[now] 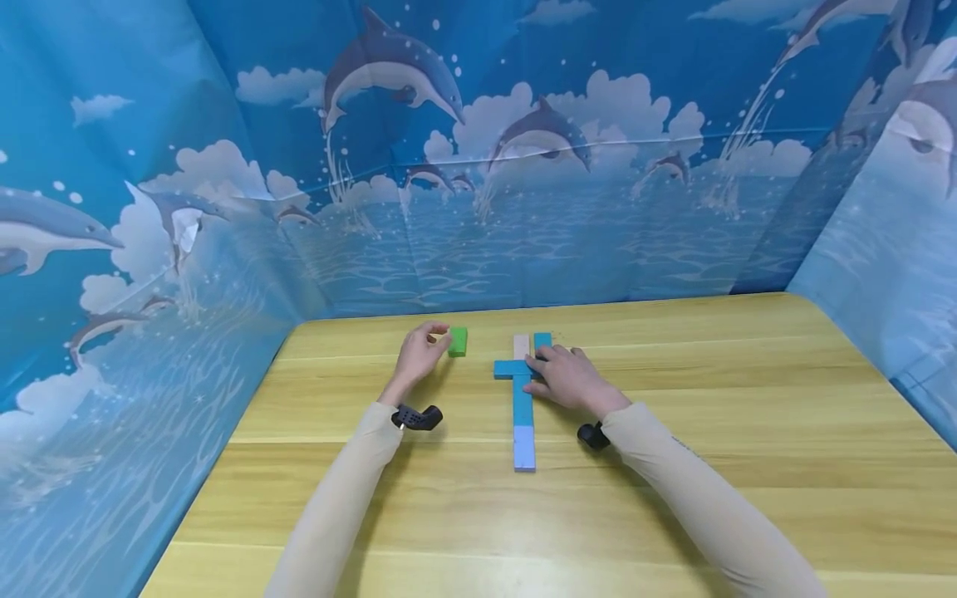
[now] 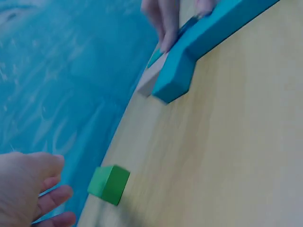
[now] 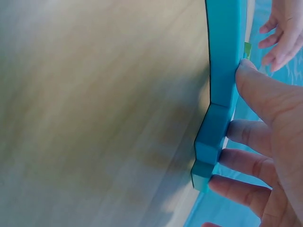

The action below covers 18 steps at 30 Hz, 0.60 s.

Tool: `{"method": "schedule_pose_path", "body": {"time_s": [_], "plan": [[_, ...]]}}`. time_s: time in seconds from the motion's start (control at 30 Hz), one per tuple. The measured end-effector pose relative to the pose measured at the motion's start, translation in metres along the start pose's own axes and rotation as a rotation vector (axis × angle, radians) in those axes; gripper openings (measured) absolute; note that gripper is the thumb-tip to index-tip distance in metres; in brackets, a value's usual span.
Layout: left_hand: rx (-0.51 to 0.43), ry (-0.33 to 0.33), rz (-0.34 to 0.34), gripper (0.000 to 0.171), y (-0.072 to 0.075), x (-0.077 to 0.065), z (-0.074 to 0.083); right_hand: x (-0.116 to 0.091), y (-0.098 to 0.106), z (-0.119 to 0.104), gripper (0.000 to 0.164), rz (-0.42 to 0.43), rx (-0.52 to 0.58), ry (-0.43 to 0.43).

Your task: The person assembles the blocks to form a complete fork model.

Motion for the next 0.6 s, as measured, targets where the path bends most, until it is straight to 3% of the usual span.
{"method": "schedule_pose_path", "body": {"time_s": [0.13,0.4,0.6], "plan": [[-0.022,0.050,-0.085,0.043,-0.001,0.012,-0.008,0.000,0.001,-0.001,0.060,-0.013,0.012,-0.001],[0.090,0.079,-0.222,0.050,-0.008,0.023,-0.014,0.001,0.000,-0.002,0.059,-0.023,0.020,-0.003],[0.097,0.081,-0.249,0.048,-0.016,0.027,-0.005,0.000,-0.001,0.001,0.060,-0.010,0.008,-0.008]]}}
Point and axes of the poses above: each hand's wrist, its own x-axis towards the middle knuckle, its own y-axis out of the back of the hand, z = x × y, the point moved 1 cm from there along x, towards the middle knuckle, and after that the axes turned 3 degrees about x, right-handed, at the moved point
